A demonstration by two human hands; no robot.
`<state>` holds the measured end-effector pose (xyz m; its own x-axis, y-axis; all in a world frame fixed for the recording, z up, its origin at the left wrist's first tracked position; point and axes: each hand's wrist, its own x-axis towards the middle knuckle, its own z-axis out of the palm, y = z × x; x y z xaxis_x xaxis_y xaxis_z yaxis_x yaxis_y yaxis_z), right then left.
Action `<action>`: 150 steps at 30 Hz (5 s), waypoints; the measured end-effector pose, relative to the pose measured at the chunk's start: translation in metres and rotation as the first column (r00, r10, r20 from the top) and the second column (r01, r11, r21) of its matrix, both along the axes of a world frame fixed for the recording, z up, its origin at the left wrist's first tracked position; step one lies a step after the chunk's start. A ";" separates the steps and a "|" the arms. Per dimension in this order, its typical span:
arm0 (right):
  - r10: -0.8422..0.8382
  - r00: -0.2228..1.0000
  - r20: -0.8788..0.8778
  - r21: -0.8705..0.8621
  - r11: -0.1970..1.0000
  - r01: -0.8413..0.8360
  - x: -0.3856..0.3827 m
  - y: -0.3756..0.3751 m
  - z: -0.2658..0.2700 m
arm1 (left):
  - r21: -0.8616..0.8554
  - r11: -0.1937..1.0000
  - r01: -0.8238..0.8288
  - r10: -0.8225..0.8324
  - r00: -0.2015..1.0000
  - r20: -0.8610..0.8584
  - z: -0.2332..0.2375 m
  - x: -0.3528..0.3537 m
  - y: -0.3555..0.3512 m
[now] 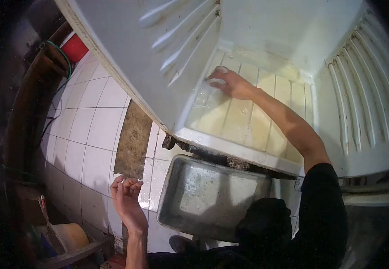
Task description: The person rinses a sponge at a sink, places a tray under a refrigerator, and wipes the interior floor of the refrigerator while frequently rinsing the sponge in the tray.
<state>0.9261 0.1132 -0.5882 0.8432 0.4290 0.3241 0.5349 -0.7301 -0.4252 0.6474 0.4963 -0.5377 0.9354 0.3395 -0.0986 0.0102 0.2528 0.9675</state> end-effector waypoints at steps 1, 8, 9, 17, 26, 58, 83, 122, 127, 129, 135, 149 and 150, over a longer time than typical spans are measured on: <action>0.015 0.997 0.072 0.025 1.000 -0.017 0.000 -0.007 -0.001 | -0.004 1.000 0.016 -0.016 1.000 0.012 0.002 0.000 -0.003; -0.235 0.970 0.066 -0.003 0.972 0.236 -0.002 0.009 -0.010 | -0.032 0.988 0.154 -0.151 0.986 0.069 0.002 -0.004 -0.009; -0.174 0.984 -0.026 -0.013 0.985 0.174 -0.014 0.019 -0.008 | -0.032 0.986 0.165 -0.161 0.981 0.105 0.000 -0.003 -0.013; 0.202 0.950 -0.237 0.147 0.974 -0.170 -0.141 0.064 -0.011 | 0.006 0.955 0.297 -0.293 0.938 0.183 -0.025 -0.005 -0.006; 0.387 0.908 -0.160 0.053 0.922 -0.384 -0.238 0.073 0.014 | 0.041 0.957 0.288 -0.288 0.918 0.274 0.000 -0.031 0.010; -0.519 0.841 0.150 0.136 0.854 0.502 -0.234 0.149 -0.026 | -0.160 0.914 0.372 -0.329 0.912 0.245 -0.023 -0.008 -0.007; 0.244 0.970 0.010 -0.037 0.969 -0.244 -0.204 0.116 0.003 | -0.077 0.949 0.305 -0.266 0.910 0.318 -0.007 -0.020 0.035; 0.120 0.986 -0.113 0.004 0.993 -0.120 -0.222 0.067 0.007 | -0.108 0.932 0.345 -0.296 0.900 0.319 -0.009 -0.013 0.015; -0.078 0.997 -0.019 0.042 0.996 0.078 -0.250 0.040 0.042 | -0.040 0.950 0.309 -0.280 0.903 0.325 -0.014 -0.012 0.015; -0.350 0.926 0.138 0.113 0.935 0.337 -0.233 -0.010 0.052 | 0.046 0.961 0.273 -0.272 0.903 0.333 -0.021 -0.009 0.014; -0.892 0.306 0.332 0.105 0.358 0.928 -0.161 -0.177 -0.025 | 0.002 0.968 0.252 -0.244 0.937 0.249 -0.034 0.007 0.009; -0.830 0.553 0.076 -0.066 0.549 0.833 0.004 -0.149 -0.018 | 0.005 0.993 0.121 -0.121 0.991 0.054 -0.035 0.033 -0.025; -0.821 0.567 0.065 -0.075 0.563 0.823 0.011 -0.137 -0.020 | 0.028 0.995 0.098 -0.099 0.994 0.052 -0.033 0.031 -0.024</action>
<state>0.9368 -0.0239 -0.6078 0.8397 -0.4193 0.3450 -0.3081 -0.8911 -0.3332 0.6787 0.4724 -0.5706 0.9681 0.2472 -0.0403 -0.0179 0.2285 0.9734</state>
